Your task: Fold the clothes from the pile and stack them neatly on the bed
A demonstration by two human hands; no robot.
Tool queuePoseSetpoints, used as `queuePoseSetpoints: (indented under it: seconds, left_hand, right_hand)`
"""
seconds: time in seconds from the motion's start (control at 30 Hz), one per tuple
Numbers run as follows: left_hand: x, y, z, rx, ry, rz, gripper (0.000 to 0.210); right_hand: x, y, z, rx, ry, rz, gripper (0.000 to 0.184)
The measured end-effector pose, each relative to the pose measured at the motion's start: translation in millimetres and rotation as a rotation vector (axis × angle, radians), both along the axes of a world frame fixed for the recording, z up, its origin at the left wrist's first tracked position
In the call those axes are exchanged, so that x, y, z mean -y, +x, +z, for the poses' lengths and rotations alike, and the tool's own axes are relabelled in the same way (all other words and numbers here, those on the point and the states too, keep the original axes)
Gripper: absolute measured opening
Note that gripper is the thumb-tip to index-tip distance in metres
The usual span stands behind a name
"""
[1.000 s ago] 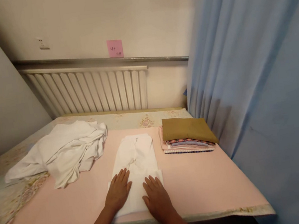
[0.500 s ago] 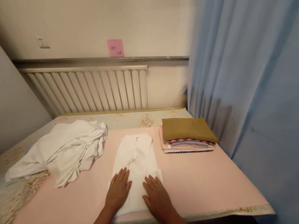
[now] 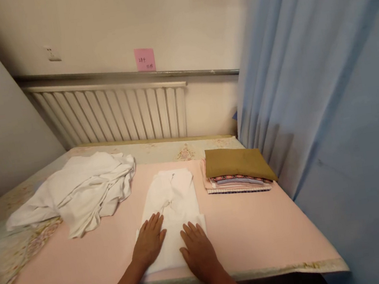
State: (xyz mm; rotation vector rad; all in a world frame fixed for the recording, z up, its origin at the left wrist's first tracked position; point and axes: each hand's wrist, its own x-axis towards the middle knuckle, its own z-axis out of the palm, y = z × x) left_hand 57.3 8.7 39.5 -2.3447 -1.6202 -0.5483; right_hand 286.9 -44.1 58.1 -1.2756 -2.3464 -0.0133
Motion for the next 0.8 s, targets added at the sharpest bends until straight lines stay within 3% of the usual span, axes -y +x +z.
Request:
queuePoseSetpoints:
  seconds: [0.8]
  left_hand:
    - [-0.2, -1.2, -2.3, 0.001, -0.026, 0.001, 0.049]
  right_hand:
    - [1.0, -1.7, -1.4, 0.002, -0.026, 0.0, 0.043]
